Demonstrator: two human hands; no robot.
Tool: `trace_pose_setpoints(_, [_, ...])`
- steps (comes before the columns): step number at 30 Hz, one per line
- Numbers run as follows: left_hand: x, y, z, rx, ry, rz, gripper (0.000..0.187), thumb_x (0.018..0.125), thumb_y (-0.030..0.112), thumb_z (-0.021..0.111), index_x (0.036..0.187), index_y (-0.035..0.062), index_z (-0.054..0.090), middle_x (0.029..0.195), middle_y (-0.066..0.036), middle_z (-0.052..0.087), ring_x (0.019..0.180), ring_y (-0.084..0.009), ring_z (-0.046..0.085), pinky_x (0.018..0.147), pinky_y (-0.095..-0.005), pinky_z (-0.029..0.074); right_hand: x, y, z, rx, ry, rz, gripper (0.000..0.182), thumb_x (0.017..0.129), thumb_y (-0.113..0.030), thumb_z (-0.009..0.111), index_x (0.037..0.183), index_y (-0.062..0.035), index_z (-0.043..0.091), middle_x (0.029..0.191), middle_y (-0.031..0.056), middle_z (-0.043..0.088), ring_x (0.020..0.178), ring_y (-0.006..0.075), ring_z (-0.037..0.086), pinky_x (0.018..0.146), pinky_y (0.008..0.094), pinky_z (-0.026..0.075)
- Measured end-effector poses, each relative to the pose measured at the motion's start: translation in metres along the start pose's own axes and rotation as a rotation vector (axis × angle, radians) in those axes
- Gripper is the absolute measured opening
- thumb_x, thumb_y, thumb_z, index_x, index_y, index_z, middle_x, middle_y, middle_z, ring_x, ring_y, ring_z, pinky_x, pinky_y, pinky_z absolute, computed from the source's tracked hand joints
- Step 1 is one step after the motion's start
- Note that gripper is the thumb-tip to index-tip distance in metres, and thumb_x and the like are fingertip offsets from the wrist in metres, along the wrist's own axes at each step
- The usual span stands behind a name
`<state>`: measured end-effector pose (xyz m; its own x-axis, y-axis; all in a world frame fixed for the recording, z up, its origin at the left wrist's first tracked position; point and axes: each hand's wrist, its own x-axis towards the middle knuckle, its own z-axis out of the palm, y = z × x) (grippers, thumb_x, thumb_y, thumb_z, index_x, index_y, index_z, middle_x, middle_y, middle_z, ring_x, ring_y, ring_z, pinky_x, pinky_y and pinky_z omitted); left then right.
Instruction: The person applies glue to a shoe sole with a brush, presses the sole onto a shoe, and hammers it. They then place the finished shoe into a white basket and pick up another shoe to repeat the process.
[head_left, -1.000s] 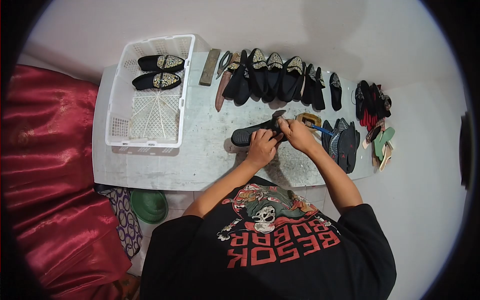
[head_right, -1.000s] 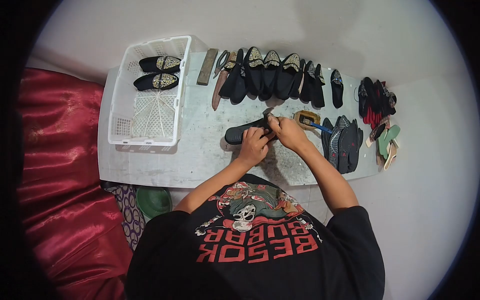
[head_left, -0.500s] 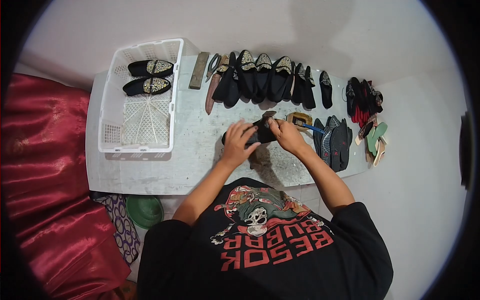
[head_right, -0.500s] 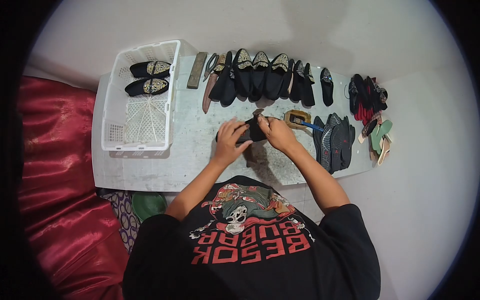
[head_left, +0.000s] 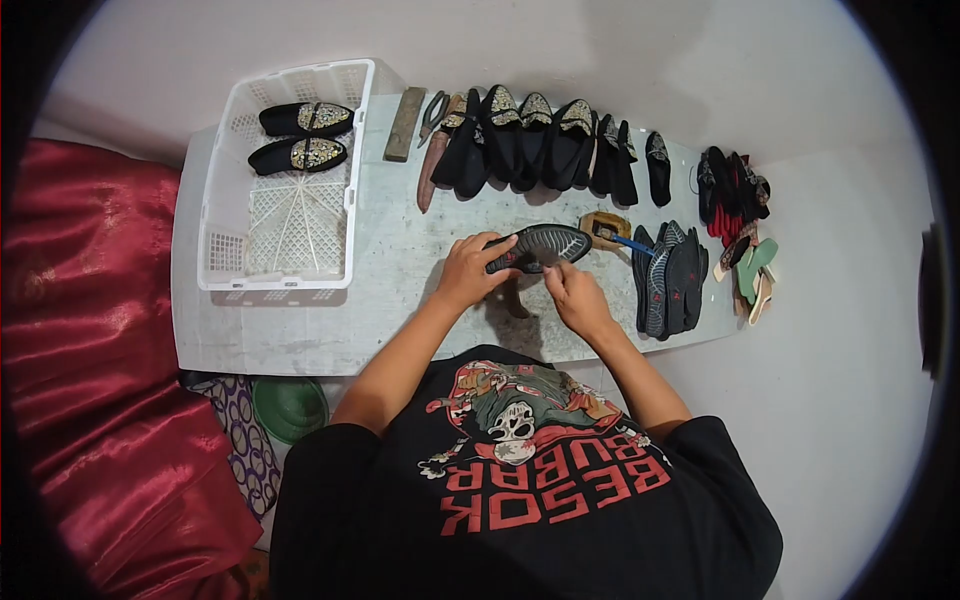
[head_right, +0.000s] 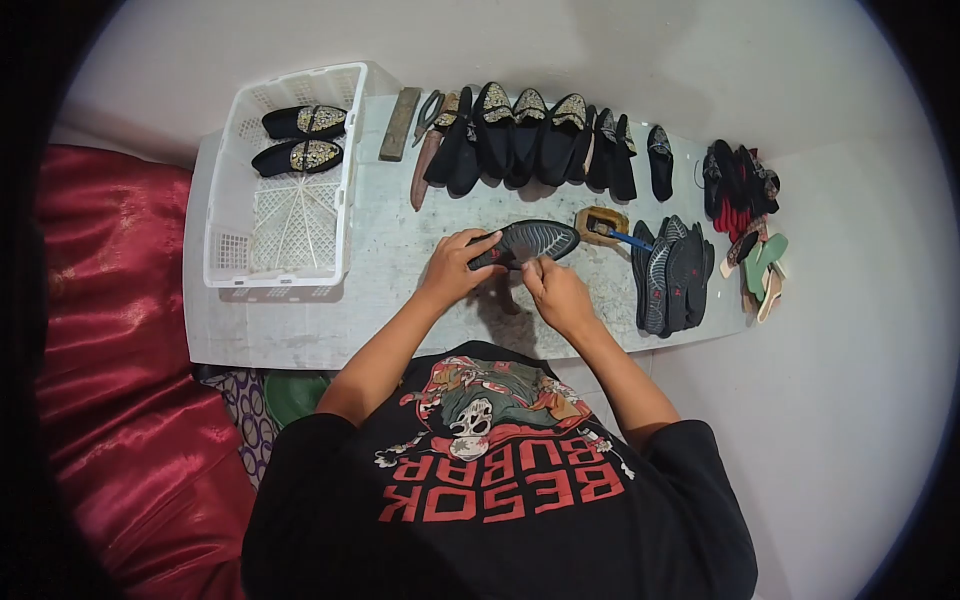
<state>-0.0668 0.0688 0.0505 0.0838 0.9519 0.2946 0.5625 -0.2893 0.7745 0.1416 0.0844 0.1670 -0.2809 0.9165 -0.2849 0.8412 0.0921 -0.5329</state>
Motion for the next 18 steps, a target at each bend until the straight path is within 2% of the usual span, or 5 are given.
trace_pose_setpoints(4, [0.001, -0.001, 0.000, 0.052, -0.011, 0.006, 0.060, 0.077, 0.039, 0.085, 0.133, 0.0203, 0.071, 0.125, -0.011, 0.067, 0.115, -0.0302, 0.063, 0.098, -0.0422, 0.047, 0.004, 0.006, 0.003, -0.039, -0.038, 0.023, 0.049, 0.103, -0.043, 0.050, 0.095, 0.0032, 0.064, 0.082, 0.0285, 0.069, 0.083, 0.0503, 0.067, 0.075, 0.0567, 0.051])
trace_pose_setpoints(9, [0.003, -0.001, -0.002, 0.056, -0.045, 0.014, 0.060, 0.078, 0.037, 0.084, 0.134, 0.0191, 0.070, 0.125, -0.012, 0.067, 0.114, -0.0306, 0.063, 0.099, -0.0420, 0.046, 0.009, -0.022, -0.013, -0.081, -0.086, 0.088, 0.056, 0.104, -0.048, 0.046, 0.096, 0.0040, 0.067, 0.083, 0.0307, 0.068, 0.086, 0.0514, 0.066, 0.077, 0.0563, 0.051])
trace_pose_setpoints(11, [0.002, -0.002, -0.002, 0.034, -0.027, 0.036, 0.061, 0.078, 0.038, 0.084, 0.134, 0.0177, 0.070, 0.126, -0.012, 0.066, 0.114, -0.0313, 0.063, 0.098, -0.0417, 0.046, 0.008, -0.023, -0.007, 0.035, 0.009, 0.024, 0.059, 0.104, -0.050, 0.045, 0.096, 0.0045, 0.067, 0.085, 0.0311, 0.068, 0.088, 0.0519, 0.066, 0.078, 0.0559, 0.051])
trace_pose_setpoints(14, [0.002, -0.003, -0.003, 0.051, -0.044, 0.027, 0.062, 0.079, 0.041, 0.084, 0.134, 0.0169, 0.069, 0.126, -0.012, 0.066, 0.115, -0.0318, 0.062, 0.098, -0.0417, 0.047, 0.015, 0.001, 0.015, 0.012, 0.048, -0.012, 0.056, 0.104, -0.048, 0.046, 0.097, 0.0040, 0.067, 0.086, 0.0314, 0.068, 0.088, 0.0516, 0.066, 0.078, 0.0559, 0.051])
trace_pose_setpoints(18, [0.005, -0.005, -0.002, 0.086, -0.049, 0.037, 0.060, 0.078, 0.042, 0.084, 0.133, 0.0209, 0.070, 0.123, -0.011, 0.067, 0.113, -0.0298, 0.063, 0.095, -0.0426, 0.046, 0.021, -0.011, 0.003, -0.032, 0.008, 0.043, 0.050, 0.103, -0.045, 0.048, 0.099, 0.0025, 0.066, 0.085, 0.0300, 0.068, 0.086, 0.0510, 0.066, 0.077, 0.0557, 0.051])
